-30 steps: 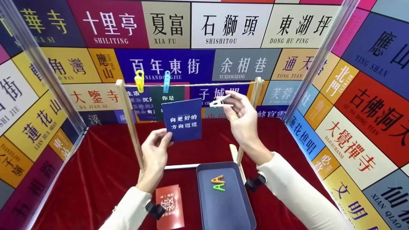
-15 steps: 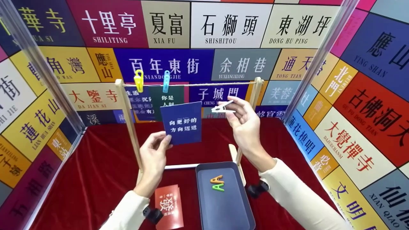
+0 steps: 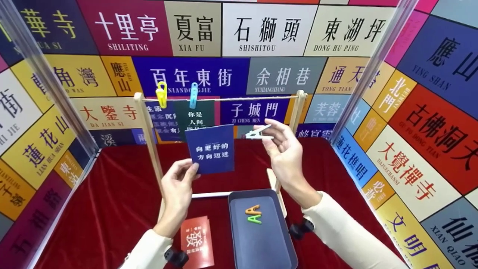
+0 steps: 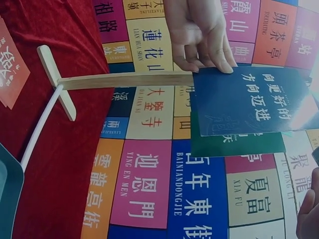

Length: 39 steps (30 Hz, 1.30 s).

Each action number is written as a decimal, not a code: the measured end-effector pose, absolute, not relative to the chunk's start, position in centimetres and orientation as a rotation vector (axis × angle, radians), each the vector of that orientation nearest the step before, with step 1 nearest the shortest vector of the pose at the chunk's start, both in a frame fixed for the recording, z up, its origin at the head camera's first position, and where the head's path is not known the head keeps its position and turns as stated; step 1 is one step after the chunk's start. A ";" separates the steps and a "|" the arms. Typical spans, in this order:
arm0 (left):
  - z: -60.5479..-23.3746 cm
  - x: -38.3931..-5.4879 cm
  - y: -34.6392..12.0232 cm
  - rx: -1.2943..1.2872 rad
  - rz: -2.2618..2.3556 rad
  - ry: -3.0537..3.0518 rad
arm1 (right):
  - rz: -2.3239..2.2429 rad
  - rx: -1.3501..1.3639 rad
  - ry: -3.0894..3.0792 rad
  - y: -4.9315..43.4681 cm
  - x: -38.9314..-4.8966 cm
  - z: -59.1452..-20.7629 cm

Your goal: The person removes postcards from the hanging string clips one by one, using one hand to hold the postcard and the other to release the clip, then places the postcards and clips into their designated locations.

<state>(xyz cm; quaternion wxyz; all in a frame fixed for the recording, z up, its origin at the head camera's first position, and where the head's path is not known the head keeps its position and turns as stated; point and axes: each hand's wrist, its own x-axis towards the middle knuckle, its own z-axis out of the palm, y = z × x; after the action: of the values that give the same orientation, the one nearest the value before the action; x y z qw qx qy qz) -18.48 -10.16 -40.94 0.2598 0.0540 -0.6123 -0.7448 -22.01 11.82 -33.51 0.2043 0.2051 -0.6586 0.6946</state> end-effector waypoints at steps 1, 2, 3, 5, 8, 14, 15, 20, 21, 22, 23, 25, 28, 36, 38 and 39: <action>-41.0 -18.4 -10.2 0.144 -2.024 -1.656 | 1.934 0.571 -1.841 11.8 -21.9 -33.6; -41.1 -18.4 -10.2 0.144 -2.030 -1.656 | 1.930 0.570 -1.846 11.8 -21.9 -33.8; -41.2 -18.3 -10.2 0.143 -2.039 -1.654 | 1.930 0.569 -1.845 11.8 -21.8 -33.9; -41.5 -18.2 -10.2 0.146 -2.057 -1.649 | 1.922 0.562 -1.850 11.7 -21.6 -34.1; -41.8 -18.1 -10.3 0.150 -2.058 -1.650 | 1.919 0.550 -1.851 11.7 -21.4 -34.3; -42.6 -17.8 -10.3 0.139 -2.002 -1.697 | 1.952 0.556 -1.809 11.5 -20.9 -34.8; -42.7 -17.8 -10.2 0.144 -1.999 -1.704 | 1.960 0.560 -1.800 11.5 -20.8 -34.9; -43.0 -17.5 -10.2 0.155 -2.004 -1.706 | 1.981 0.559 -1.791 11.3 -20.4 -35.3; -43.0 -17.5 -10.1 0.154 -2.004 -1.706 | 1.981 0.558 -1.791 11.3 -20.3 -35.4; -43.0 -17.4 -10.1 0.153 -2.003 -1.707 | 1.977 0.555 -1.796 11.4 -20.3 -35.5; -43.0 -17.3 -10.1 0.149 -2.003 -1.708 | 1.978 0.557 -1.796 11.4 -20.3 -35.6; -43.0 -17.2 -10.1 0.146 -2.001 -1.712 | 1.977 0.556 -1.799 11.4 -20.2 -35.7; -43.0 -17.0 -10.1 0.142 -2.000 -1.718 | 1.979 0.561 -1.799 11.6 -20.1 -36.0; -43.7 -16.8 -10.0 0.135 -2.001 -1.719 | 1.963 0.549 -1.805 11.8 -19.7 -37.1; -43.8 -16.7 -10.0 0.133 -2.001 -1.717 | 1.970 0.536 -1.809 11.8 -19.6 -37.5; -43.9 -16.6 -10.0 0.131 -1.999 -1.719 | 1.981 0.533 -1.805 11.8 -19.5 -37.6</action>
<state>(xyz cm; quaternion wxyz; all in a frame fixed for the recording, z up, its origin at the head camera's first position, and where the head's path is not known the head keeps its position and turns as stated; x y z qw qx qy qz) -16.63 -10.03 -43.87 0.2481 0.0482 -0.6309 -0.7336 -19.51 11.81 -37.61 0.2030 0.1910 -0.6469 0.7098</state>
